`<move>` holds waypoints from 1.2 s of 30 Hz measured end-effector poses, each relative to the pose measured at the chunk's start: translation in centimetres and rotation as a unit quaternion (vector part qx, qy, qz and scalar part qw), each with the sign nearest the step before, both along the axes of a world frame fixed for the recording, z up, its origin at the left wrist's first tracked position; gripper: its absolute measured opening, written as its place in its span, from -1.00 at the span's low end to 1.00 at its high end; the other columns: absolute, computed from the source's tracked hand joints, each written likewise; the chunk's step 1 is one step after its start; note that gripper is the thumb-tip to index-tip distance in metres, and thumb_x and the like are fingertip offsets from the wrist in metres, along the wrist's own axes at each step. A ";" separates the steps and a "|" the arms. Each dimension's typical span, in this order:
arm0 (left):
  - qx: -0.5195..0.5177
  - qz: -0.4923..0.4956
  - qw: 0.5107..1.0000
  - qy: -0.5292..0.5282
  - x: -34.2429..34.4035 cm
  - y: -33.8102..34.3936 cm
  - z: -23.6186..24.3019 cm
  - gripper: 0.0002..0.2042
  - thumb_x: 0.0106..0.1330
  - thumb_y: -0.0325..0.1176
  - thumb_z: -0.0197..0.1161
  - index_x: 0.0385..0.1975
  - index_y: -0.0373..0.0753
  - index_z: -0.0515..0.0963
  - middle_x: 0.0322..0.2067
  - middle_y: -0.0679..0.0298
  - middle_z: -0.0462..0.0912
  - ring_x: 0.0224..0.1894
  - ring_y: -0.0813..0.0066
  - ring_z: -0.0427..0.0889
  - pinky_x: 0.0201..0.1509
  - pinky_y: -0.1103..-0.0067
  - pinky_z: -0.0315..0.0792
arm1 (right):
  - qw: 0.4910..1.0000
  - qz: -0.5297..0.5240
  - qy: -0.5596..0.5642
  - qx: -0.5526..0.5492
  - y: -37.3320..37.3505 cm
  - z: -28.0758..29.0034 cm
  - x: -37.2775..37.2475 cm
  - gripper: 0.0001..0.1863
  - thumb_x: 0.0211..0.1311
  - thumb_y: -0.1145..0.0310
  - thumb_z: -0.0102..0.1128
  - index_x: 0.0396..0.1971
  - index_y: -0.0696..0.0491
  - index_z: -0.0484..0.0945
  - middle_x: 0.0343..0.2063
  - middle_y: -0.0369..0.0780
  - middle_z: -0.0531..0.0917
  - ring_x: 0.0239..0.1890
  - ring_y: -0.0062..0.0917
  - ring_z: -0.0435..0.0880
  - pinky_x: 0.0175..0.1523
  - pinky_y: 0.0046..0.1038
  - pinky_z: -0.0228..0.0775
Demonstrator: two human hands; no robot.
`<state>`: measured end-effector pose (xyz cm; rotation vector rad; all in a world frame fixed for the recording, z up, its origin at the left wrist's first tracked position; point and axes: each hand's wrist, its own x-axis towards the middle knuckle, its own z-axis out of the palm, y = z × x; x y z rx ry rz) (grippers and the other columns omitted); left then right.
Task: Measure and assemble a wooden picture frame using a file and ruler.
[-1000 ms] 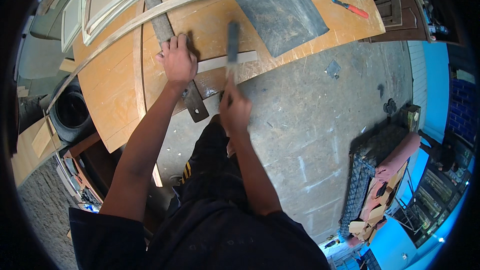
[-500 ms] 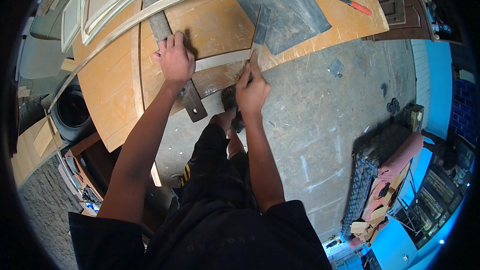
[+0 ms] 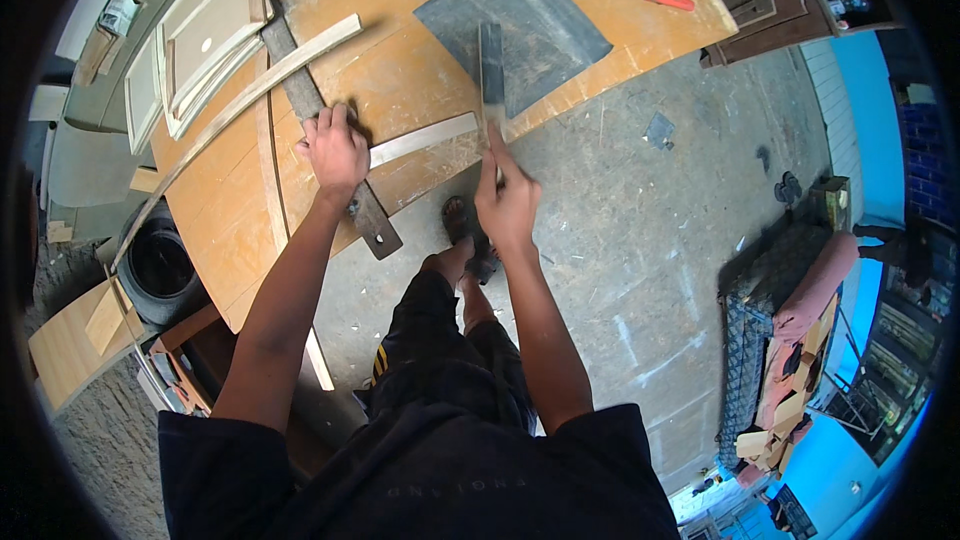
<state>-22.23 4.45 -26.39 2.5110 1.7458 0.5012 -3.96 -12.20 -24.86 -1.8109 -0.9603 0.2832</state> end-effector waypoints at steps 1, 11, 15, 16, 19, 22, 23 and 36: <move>-0.045 0.007 0.999 0.014 0.3 -0.1 0.5 -0.67 0.09 -0.43 0.16 -0.09 -0.13 0.55 -0.09 0.21 0.55 0.01 0.12 0.40 0.02 0.12 0.17 | 0.999 -0.005 0.015 -0.037 -1.7 0.8 -0.1 -0.61 0.39 0.42 0.10 0.19 0.07 0.55 -0.36 0.06 0.68 -0.73 -0.64 0.27 -0.60 -0.49 0.21; -0.134 -0.049 0.976 -0.166 -0.1 -1.7 3.2 -0.62 0.08 -0.47 0.22 -0.03 -0.13 0.54 0.06 0.12 0.51 0.13 0.04 0.38 0.18 -0.02 0.18 | 0.992 -0.053 0.017 -0.110 -20.2 3.0 0.9 -0.60 0.42 0.46 0.06 0.23 0.10 0.50 -0.09 -0.06 0.74 -0.60 -0.80 0.32 -0.53 -0.59 0.23; -0.112 -0.135 0.984 -0.038 2.2 -5.2 2.5 -0.60 0.11 -0.40 0.32 0.01 -0.17 0.55 0.05 0.18 0.55 0.19 0.04 0.42 0.28 -0.12 0.14 | 0.973 -0.143 0.102 -0.148 -20.0 3.8 2.3 -0.59 0.44 0.48 0.04 0.25 0.08 0.49 -0.25 -0.23 0.75 -0.59 -0.80 0.31 -0.53 -0.60 0.20; -0.109 -0.139 0.983 -0.042 2.7 -4.7 3.0 -0.60 0.11 -0.40 0.32 0.01 -0.17 0.55 0.05 0.18 0.55 0.19 0.04 0.42 0.28 -0.12 0.14 | 0.972 -0.160 0.098 -0.143 -19.5 4.4 2.8 -0.59 0.44 0.48 0.04 0.25 0.06 0.49 -0.32 -0.30 0.73 -0.59 -0.80 0.30 -0.54 -0.60 0.18; -0.224 -0.180 0.953 0.100 3.1 -2.6 4.6 -0.62 0.15 -0.32 0.35 0.01 0.03 0.61 0.06 0.39 0.60 0.29 0.17 0.37 0.27 -0.19 0.02 | 0.975 -0.183 0.068 -0.104 -17.3 4.2 3.5 -0.59 0.47 0.41 0.04 0.28 -0.01 0.48 -0.59 -0.41 0.48 -0.66 -0.81 0.25 -0.60 -0.60 0.15; -0.126 -0.288 0.941 0.127 1.9 -0.7 7.0 -0.74 0.19 -0.36 0.27 -0.11 0.05 0.67 0.06 0.43 0.60 0.32 0.27 0.32 0.31 -0.16 0.00 | 0.974 -0.193 0.089 -0.081 -16.5 4.0 3.4 -0.57 0.49 0.35 0.02 0.31 -0.07 0.45 -0.70 -0.48 0.31 -0.72 -0.81 0.25 -0.64 -0.61 0.17; -0.124 -0.283 0.942 0.128 1.4 0.1 8.0 -0.74 0.19 -0.36 0.27 -0.11 0.05 0.67 0.06 0.43 0.60 0.32 0.27 0.32 0.31 -0.16 0.00 | 0.973 -0.187 0.114 -0.075 -16.1 3.8 3.2 -0.57 0.50 0.35 0.02 0.32 -0.07 0.44 -0.71 -0.48 0.30 -0.72 -0.81 0.25 -0.64 -0.62 0.17; 0.061 -0.662 0.674 0.323 1.5 4.2 5.5 -0.78 0.21 -0.30 0.12 -0.22 0.09 0.67 0.06 0.61 0.57 0.39 0.45 0.21 0.42 0.05 -0.04 | 0.990 -0.100 0.090 -0.050 -13.8 0.5 3.2 -0.58 0.49 0.35 0.04 0.31 -0.05 0.45 -0.72 -0.45 0.38 -0.74 -0.82 0.27 -0.63 -0.63 0.19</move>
